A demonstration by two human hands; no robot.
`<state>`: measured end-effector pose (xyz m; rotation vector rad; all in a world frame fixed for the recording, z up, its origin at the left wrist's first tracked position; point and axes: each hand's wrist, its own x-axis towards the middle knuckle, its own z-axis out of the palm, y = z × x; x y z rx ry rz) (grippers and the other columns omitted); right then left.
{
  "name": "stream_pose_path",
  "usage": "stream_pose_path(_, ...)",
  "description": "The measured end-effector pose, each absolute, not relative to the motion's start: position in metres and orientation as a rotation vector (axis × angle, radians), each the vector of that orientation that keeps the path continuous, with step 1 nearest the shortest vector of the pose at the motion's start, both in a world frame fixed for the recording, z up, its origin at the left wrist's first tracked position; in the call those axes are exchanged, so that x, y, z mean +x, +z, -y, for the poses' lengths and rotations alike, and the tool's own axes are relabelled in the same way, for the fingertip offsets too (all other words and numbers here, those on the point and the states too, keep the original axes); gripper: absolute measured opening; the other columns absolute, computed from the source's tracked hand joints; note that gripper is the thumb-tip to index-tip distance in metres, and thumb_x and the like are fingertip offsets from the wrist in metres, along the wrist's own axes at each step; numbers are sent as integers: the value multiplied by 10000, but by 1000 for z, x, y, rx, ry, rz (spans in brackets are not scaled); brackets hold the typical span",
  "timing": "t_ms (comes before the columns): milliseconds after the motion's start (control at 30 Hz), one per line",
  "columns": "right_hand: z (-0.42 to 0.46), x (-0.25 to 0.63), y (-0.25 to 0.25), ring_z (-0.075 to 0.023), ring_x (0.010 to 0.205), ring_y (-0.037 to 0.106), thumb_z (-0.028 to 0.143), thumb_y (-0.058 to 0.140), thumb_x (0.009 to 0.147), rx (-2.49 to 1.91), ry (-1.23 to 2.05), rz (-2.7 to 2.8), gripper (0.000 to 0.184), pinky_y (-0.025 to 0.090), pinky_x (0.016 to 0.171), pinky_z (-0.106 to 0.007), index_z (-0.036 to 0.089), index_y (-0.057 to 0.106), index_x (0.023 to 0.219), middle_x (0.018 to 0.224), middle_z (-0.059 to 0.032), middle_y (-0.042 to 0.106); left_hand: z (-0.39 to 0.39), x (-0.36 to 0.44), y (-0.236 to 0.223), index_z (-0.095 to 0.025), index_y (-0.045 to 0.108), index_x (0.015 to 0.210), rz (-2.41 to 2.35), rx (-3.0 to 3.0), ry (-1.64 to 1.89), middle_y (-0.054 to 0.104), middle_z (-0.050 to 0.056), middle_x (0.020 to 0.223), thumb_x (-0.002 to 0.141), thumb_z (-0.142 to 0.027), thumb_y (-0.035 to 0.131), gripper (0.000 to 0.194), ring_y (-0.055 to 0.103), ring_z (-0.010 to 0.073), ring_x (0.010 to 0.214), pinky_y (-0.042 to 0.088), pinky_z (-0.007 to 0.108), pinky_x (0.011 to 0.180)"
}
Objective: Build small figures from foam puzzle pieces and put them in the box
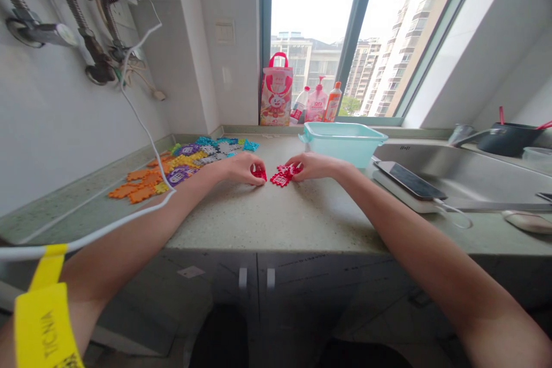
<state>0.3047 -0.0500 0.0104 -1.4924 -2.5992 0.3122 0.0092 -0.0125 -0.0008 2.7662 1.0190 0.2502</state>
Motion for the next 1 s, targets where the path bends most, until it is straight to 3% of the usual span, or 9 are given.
stream_pose_path(200, 52, 302, 10, -236, 895, 747, 288, 782, 833, -1502, 200, 2604, 524, 529, 779, -299, 229, 800, 1354, 1070, -68, 845, 14, 15, -8, -231, 822, 943, -961, 2802, 433, 796, 18, 879, 776, -405, 804, 242, 698, 201, 809, 524, 315, 742)
stream_pose_path(333, 51, 301, 8, -228, 902, 751, 291, 779, 851, -1494, 178, 2598, 556, 533, 813, -299, 211, 776, 1401, 1104, -78, 842, 17, 27, -13, -226, 829, 1048, -885, 2830, 671, 803, 41, 1010, 808, -438, 829, 320, 724, 221, 919, 558, 344, 909)
stream_pose_path(433, 52, 300, 8, -218, 918, 755, 291, 769, 861, -1458, 197, 2601, 535, 536, 830, -287, 231, 778, 1392, 1091, -59, 845, 21, 35, -17, -243, 829, 1189, -858, 2833, 627, 793, 49, 1111, 875, -482, 789, 396, 733, 223, 977, 546, 338, 963)
stream_pose_path(667, 54, 299, 9, -227, 956, 751, 300, 763, 880, -1427, 174, 2636, 533, 532, 863, -305, 222, 767, 1407, 1134, -76, 840, 17, 36, -21, -244, 797, 1369, -829, 2826, 487, 742, 94, 1214, 973, -626, 664, 567, 727, 241, 1035, 511, 332, 971)
stream_pose_path(1000, 41, 297, -3, -293, 1190, 747, 333, 698, 990, -1315, -134, 2468, 485, 529, 1024, -356, 170, 728, 1446, 1338, -160, 790, 18, 33, -17, -278, 844, 1285, -740, 2777, 473, 769, 66, 1188, 901, -559, 745, 487, 716, 228, 1026, 503, 302, 857)
